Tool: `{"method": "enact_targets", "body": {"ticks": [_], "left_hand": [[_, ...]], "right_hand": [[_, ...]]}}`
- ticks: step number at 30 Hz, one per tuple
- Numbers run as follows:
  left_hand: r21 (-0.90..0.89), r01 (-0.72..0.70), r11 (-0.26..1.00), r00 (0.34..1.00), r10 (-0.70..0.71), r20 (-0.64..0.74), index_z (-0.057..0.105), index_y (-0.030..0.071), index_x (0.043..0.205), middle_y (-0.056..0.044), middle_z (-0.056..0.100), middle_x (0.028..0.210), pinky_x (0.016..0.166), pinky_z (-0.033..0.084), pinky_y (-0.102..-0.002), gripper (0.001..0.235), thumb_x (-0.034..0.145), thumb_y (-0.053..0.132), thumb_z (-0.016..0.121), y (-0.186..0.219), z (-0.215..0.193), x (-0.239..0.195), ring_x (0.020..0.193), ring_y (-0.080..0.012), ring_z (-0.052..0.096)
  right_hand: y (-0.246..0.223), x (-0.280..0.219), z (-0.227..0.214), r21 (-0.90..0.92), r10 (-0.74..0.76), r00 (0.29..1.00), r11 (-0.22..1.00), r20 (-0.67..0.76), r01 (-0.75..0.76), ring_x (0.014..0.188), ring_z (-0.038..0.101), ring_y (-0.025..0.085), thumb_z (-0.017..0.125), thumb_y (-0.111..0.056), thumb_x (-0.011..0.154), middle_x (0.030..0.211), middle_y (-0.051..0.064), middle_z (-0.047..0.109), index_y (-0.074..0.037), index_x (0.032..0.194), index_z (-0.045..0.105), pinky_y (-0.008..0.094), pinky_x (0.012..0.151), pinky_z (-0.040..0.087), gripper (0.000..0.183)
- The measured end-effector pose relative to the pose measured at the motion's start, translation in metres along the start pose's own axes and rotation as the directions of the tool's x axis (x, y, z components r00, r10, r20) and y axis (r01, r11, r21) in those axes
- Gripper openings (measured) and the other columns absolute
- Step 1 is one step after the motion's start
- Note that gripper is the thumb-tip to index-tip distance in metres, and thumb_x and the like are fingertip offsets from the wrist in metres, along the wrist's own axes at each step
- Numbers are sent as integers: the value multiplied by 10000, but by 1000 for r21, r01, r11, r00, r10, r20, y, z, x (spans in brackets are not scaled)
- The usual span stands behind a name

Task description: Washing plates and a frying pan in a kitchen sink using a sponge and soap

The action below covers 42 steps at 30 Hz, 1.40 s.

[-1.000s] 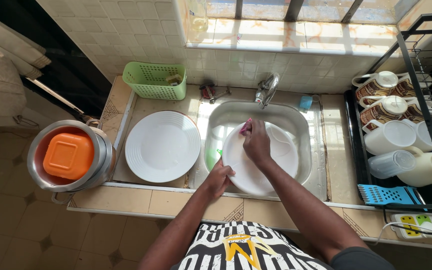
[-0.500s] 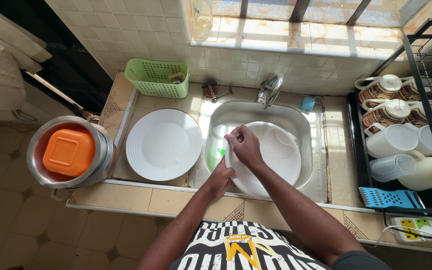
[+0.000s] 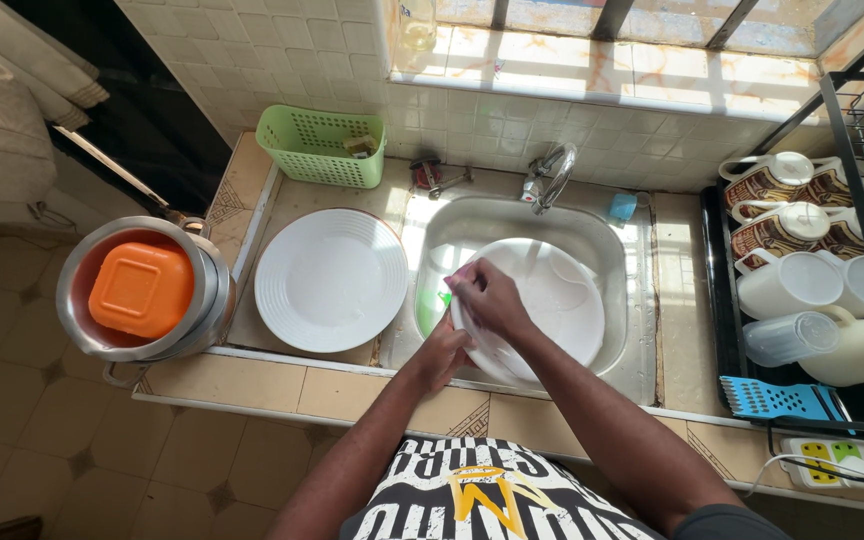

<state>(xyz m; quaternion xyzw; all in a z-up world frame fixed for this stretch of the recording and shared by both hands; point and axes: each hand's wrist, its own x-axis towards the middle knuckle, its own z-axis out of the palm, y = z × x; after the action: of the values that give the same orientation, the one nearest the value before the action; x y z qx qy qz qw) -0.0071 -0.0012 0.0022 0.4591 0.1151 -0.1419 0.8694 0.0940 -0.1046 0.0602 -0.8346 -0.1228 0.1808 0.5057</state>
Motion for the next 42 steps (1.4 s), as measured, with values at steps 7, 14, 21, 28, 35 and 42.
{"method": "enact_targets", "body": {"ticks": [7, 14, 21, 28, 35, 42], "left_hand": [[-362, -2, 932, 999, 20, 46, 541, 201, 1412, -135, 731, 1206, 732, 651, -565, 526, 912, 364, 554, -26, -30, 22, 982, -322, 749], [-348, -83, 934, 995, 61, -74, 485, 155, 1332, -223, 681, 1090, 703, 629, -557, 397, 948, 159, 584, -33, -39, 27, 885, -358, 720], [-314, -79, 946, 983, 22, -182, 504, 141, 1273, -184, 724, 1114, 761, 616, -603, 311, 994, 225, 615, 2, -2, 1, 938, -329, 730], [-295, -50, 954, 996, 69, 53, 683, 168, 984, -50, 715, 749, 516, 455, -107, 407, 1081, 462, 418, -15, -25, 14, 530, -1, 578], [-277, -101, 956, 980, 48, -194, 452, 129, 1357, -190, 698, 1231, 797, 623, -605, 455, 1004, 342, 645, 0, -6, 6, 1049, -332, 713], [-215, -114, 970, 987, 86, -137, 520, 153, 1296, -138, 756, 1001, 554, 647, -445, 358, 1001, 316, 639, 17, 17, -8, 752, -226, 738]], "right_hand": [[10, -16, -10, -159, -25, 939, 984, 344, 84, 806, 705, 300, 731, -361, 865, 754, 120, 714, -143, 905, 628, 428, 763, 532, 244], [-1, -39, -54, -394, 141, 742, 902, 655, 177, 785, 692, 303, 725, -242, 833, 793, 135, 740, -140, 842, 669, 418, 748, 519, 117], [-28, -49, -63, -457, 154, 686, 843, 711, 284, 837, 708, 363, 771, -198, 843, 876, 169, 734, -104, 853, 700, 432, 740, 529, 118], [12, -44, -15, -232, -292, 807, 858, 514, 458, 911, 643, 348, 708, -211, 907, 930, 89, 577, -141, 952, 564, 431, 783, 513, 167], [1, -55, -74, -505, 108, 727, 787, 678, 355, 799, 705, 347, 709, -221, 819, 771, 99, 695, -147, 767, 643, 440, 755, 511, 112], [22, -54, -51, -327, -88, 744, 859, 663, 394, 862, 708, 393, 712, -170, 784, 802, 144, 691, -128, 795, 644, 472, 790, 530, 81]]}}
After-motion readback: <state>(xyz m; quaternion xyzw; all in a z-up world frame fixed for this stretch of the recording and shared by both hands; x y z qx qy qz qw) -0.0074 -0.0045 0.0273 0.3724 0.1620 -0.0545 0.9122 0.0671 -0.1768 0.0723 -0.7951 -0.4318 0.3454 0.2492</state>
